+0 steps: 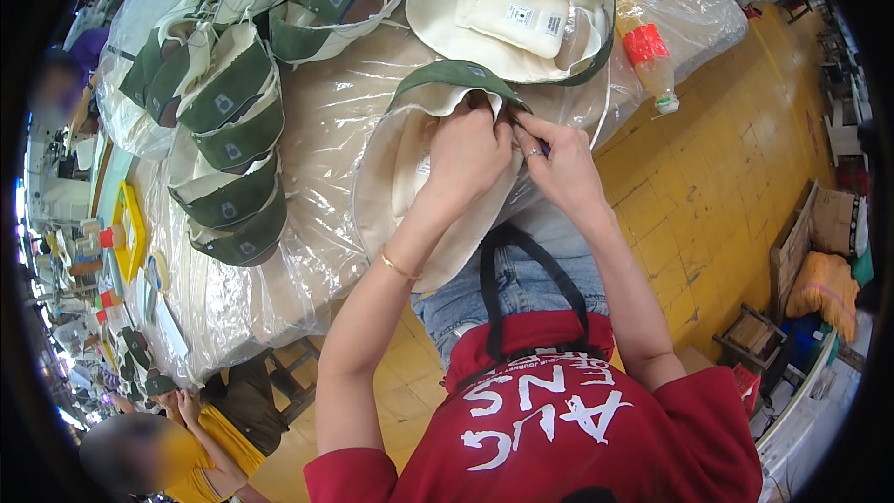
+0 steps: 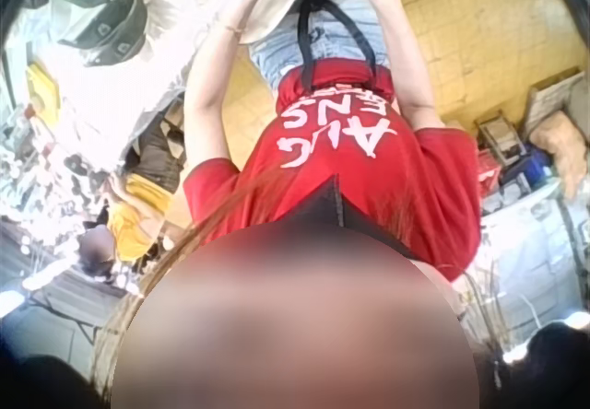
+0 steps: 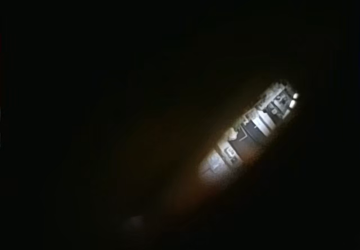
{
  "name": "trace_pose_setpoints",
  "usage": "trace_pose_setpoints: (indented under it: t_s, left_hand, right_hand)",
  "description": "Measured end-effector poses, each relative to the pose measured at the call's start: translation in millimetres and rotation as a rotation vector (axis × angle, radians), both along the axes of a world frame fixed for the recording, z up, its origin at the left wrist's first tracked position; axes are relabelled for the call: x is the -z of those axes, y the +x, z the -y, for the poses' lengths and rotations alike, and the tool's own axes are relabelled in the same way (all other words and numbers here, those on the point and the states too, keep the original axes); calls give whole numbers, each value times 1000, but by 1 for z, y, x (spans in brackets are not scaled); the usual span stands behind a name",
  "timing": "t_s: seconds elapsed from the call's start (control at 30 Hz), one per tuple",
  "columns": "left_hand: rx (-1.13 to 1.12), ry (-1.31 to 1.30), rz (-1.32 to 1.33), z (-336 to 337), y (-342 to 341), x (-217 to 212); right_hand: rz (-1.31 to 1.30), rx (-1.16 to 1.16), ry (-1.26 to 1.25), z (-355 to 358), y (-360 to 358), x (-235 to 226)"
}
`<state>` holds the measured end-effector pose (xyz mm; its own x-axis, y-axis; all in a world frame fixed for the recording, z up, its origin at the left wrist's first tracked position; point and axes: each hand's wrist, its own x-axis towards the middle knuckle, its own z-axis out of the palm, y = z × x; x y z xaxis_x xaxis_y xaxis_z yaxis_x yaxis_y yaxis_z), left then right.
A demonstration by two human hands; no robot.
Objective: The person applies glue from a small bottle to the inner rim of a green and white hat, then presses the inner lining to secure it. They repeat this process on multiple hats, handling each one individually and placing finished units aside.
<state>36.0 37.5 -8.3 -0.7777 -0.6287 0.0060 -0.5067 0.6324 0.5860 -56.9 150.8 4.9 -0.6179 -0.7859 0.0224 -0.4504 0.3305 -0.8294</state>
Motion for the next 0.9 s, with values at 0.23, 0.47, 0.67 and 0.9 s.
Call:
trace_pose_setpoints:
  t_s: [0.23, 0.47, 0.67, 0.9]
  left_hand:
    - [21, 183, 15, 10, 2, 0]
    - [0, 128, -8, 5, 2, 4]
    - [-5, 47, 13, 0, 2, 2]
    - [-62, 104, -31, -1, 3, 3]
  right_hand:
    - [24, -108, 40, 0, -9, -10]
    - [-30, -112, 55, 2, -8, -8]
    - [-94, -53, -24, 3, -3, 0]
    - [-335, -23, -40, 11, 2, 14]
